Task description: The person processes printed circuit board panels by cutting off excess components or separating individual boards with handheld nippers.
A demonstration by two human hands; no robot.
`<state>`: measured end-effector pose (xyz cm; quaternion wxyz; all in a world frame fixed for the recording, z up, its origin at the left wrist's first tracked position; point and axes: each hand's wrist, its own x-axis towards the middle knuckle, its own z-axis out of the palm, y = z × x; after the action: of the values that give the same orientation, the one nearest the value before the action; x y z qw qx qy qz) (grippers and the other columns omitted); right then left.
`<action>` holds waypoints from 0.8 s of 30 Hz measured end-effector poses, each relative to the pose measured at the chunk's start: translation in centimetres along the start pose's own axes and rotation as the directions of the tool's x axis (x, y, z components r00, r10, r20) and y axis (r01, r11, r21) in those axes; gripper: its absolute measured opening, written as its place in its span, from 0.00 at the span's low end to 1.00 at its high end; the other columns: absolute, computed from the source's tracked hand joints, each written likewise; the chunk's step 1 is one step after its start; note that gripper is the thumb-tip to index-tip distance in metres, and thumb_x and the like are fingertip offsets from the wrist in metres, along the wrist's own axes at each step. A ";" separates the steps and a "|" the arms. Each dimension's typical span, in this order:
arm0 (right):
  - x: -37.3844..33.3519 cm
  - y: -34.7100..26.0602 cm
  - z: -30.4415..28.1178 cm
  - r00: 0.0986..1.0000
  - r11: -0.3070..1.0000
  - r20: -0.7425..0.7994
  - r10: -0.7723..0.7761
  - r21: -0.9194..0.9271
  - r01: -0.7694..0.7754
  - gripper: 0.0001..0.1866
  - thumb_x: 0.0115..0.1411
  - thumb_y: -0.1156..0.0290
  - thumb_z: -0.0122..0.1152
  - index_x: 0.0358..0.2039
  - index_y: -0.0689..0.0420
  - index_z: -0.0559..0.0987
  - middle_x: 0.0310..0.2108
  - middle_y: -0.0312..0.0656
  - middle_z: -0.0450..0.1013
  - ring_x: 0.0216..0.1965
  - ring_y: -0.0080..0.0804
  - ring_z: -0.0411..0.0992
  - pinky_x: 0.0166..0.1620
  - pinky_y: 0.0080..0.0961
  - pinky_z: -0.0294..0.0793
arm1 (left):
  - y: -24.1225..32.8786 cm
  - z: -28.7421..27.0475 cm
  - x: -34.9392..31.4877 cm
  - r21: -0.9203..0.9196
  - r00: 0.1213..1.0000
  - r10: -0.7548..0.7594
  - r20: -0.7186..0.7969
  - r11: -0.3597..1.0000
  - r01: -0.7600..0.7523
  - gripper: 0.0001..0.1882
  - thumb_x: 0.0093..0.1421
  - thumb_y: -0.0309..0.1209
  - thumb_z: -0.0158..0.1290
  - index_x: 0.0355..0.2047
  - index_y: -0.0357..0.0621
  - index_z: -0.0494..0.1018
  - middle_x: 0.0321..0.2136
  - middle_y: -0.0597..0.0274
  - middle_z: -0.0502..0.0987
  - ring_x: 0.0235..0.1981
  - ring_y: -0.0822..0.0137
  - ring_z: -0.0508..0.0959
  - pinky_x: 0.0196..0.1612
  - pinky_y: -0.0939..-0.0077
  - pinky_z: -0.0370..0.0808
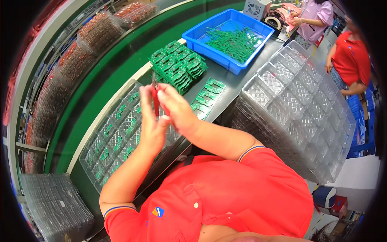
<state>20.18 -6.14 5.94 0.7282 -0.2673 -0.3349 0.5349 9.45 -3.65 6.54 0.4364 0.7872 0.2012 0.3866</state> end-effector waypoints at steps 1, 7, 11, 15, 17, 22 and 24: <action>-0.1 0.7 0.3 0.998 0.999 0.063 -0.025 0.049 0.022 0.17 0.63 0.65 0.40 0.49 0.60 0.64 0.42 0.35 0.65 0.44 0.19 0.62 0.47 0.18 0.60 | -0.3 -0.4 0.0 -0.040 0.998 -0.005 -0.068 0.999 0.003 0.49 0.54 0.54 0.45 0.59 0.33 0.33 0.59 0.46 0.45 0.62 0.54 0.44 0.60 0.62 0.43; -0.8 3.4 1.6 0.986 0.843 0.133 -0.096 -0.517 0.152 0.16 0.61 0.65 0.45 0.46 0.59 0.68 0.37 0.37 0.68 0.37 0.20 0.65 0.41 0.19 0.65 | -1.5 -3.5 -4.3 0.209 0.928 -0.289 -0.235 0.918 0.338 0.16 0.58 0.25 0.39 0.48 0.37 0.62 0.37 0.53 0.71 0.40 0.55 0.72 0.43 0.63 0.66; -0.6 2.2 -2.2 0.962 0.607 0.153 -0.227 -0.750 0.262 0.21 0.57 0.65 0.49 0.49 0.62 0.67 0.47 0.46 0.66 0.49 0.31 0.64 0.53 0.26 0.59 | -2.1 -5.5 -5.4 0.468 0.867 -0.477 -0.146 0.739 0.485 0.17 0.58 0.30 0.39 0.46 0.36 0.65 0.45 0.46 0.69 0.49 0.53 0.67 0.51 0.65 0.62; -1.3 0.7 -3.1 0.986 0.917 -0.050 -0.159 -0.378 0.128 0.19 0.61 0.65 0.43 0.48 0.64 0.66 0.50 0.47 0.64 0.54 0.34 0.60 0.57 0.31 0.57 | -3.5 -4.7 -6.7 0.570 0.886 -0.458 -0.066 0.711 0.411 0.13 0.55 0.33 0.46 0.39 0.40 0.68 0.32 0.45 0.73 0.37 0.48 0.73 0.39 0.57 0.69; -1.4 0.8 -2.9 0.995 0.950 -0.010 -0.101 -0.299 0.093 0.18 0.62 0.66 0.41 0.46 0.67 0.67 0.51 0.50 0.63 0.53 0.37 0.61 0.57 0.31 0.57 | -2.6 -5.4 -6.9 0.677 0.816 -0.577 0.007 0.603 0.421 0.13 0.54 0.33 0.47 0.37 0.38 0.68 0.35 0.46 0.73 0.38 0.47 0.73 0.37 0.56 0.69; -0.6 0.1 -4.5 0.999 0.997 0.028 -0.032 -0.075 0.034 0.20 0.63 0.65 0.36 0.47 0.67 0.67 0.52 0.50 0.61 0.54 0.39 0.60 0.58 0.34 0.55 | -1.8 -5.5 -6.6 0.859 0.994 0.054 -0.094 0.509 0.053 0.22 0.50 0.31 0.51 0.44 0.33 0.64 0.51 0.43 0.62 0.52 0.46 0.63 0.50 0.57 0.63; -0.5 0.2 -4.2 0.998 0.995 -0.032 0.058 0.085 -0.055 0.21 0.62 0.64 0.36 0.49 0.64 0.65 0.53 0.49 0.61 0.55 0.39 0.59 0.59 0.35 0.54 | 2.2 -2.9 -4.5 0.627 0.961 0.205 -0.187 0.778 -0.044 0.28 0.55 0.36 0.48 0.53 0.36 0.57 0.56 0.42 0.53 0.58 0.46 0.54 0.57 0.59 0.54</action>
<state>23.24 -6.75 3.02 0.7289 -0.2549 -0.2918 0.5644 4.36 -6.24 7.41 0.1003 0.8441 0.3158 0.4215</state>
